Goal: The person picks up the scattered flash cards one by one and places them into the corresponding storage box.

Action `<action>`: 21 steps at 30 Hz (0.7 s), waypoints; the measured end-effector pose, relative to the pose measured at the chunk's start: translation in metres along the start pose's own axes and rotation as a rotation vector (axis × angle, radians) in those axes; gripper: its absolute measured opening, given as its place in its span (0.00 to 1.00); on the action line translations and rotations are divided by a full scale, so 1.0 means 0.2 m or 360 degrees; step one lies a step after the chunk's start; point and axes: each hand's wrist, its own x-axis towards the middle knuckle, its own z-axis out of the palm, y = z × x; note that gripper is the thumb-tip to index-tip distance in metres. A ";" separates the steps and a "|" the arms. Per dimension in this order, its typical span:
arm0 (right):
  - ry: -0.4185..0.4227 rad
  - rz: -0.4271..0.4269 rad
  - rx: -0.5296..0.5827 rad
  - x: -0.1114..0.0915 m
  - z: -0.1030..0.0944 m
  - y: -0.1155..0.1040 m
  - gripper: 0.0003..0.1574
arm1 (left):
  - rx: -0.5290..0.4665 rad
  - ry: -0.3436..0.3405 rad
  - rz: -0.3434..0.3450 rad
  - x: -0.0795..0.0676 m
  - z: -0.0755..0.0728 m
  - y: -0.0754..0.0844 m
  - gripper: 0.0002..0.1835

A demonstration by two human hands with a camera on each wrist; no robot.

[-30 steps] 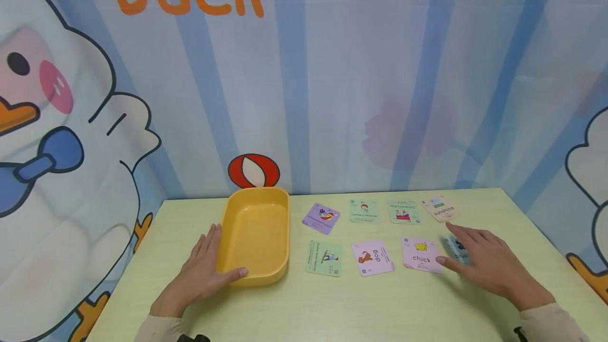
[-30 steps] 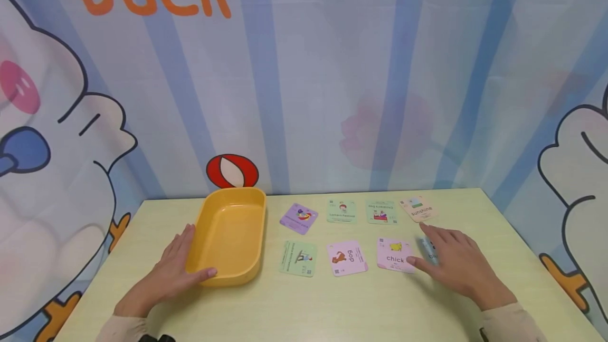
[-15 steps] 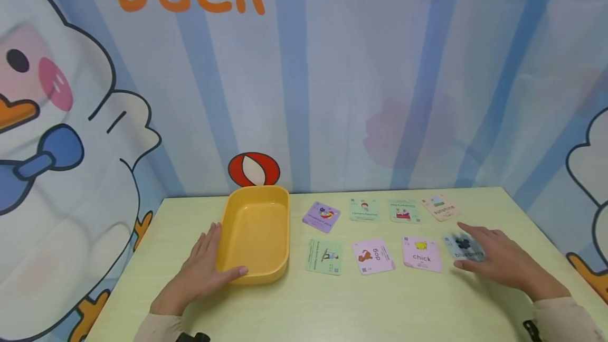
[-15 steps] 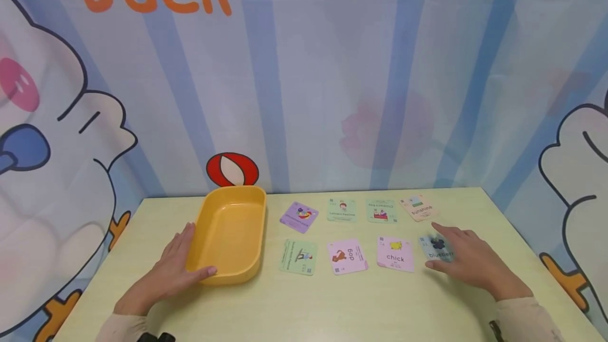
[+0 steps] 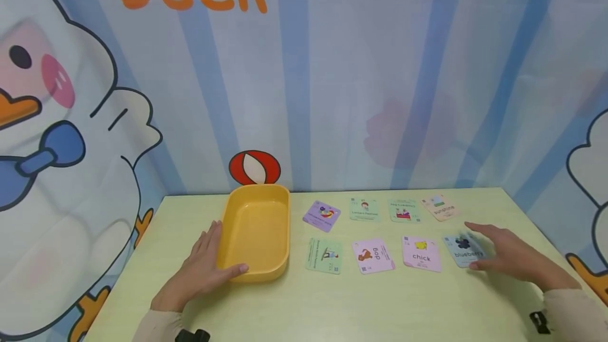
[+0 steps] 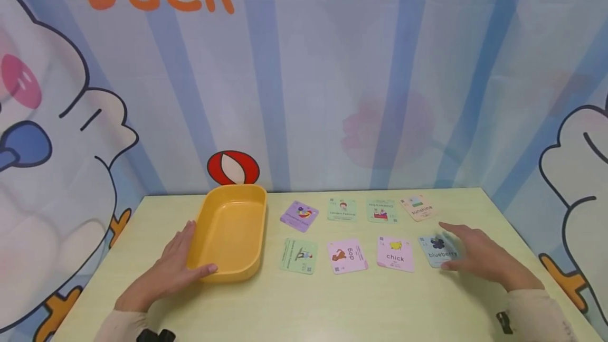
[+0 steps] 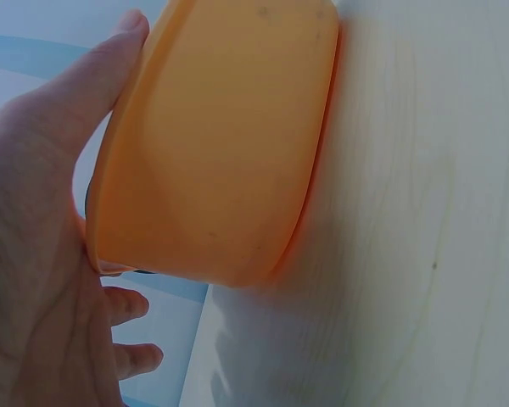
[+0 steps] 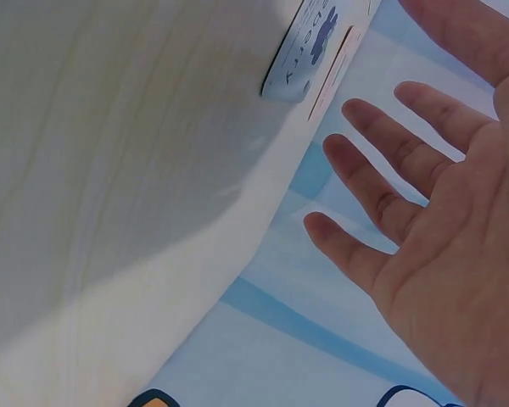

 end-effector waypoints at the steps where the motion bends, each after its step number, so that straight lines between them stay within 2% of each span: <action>1: -0.0009 0.0001 0.0021 0.00 0.00 0.01 0.65 | 0.0001 0.0008 0.0009 0.00 0.00 0.00 0.70; 12: -0.0146 0.0138 0.0166 0.02 -0.04 0.05 0.68 | -0.0029 0.0003 0.0014 0.02 0.00 -0.02 0.71; 21: -0.0224 0.0202 0.0239 0.04 -0.04 0.06 0.68 | -0.0072 -0.0038 -0.0020 0.00 -0.01 0.00 0.71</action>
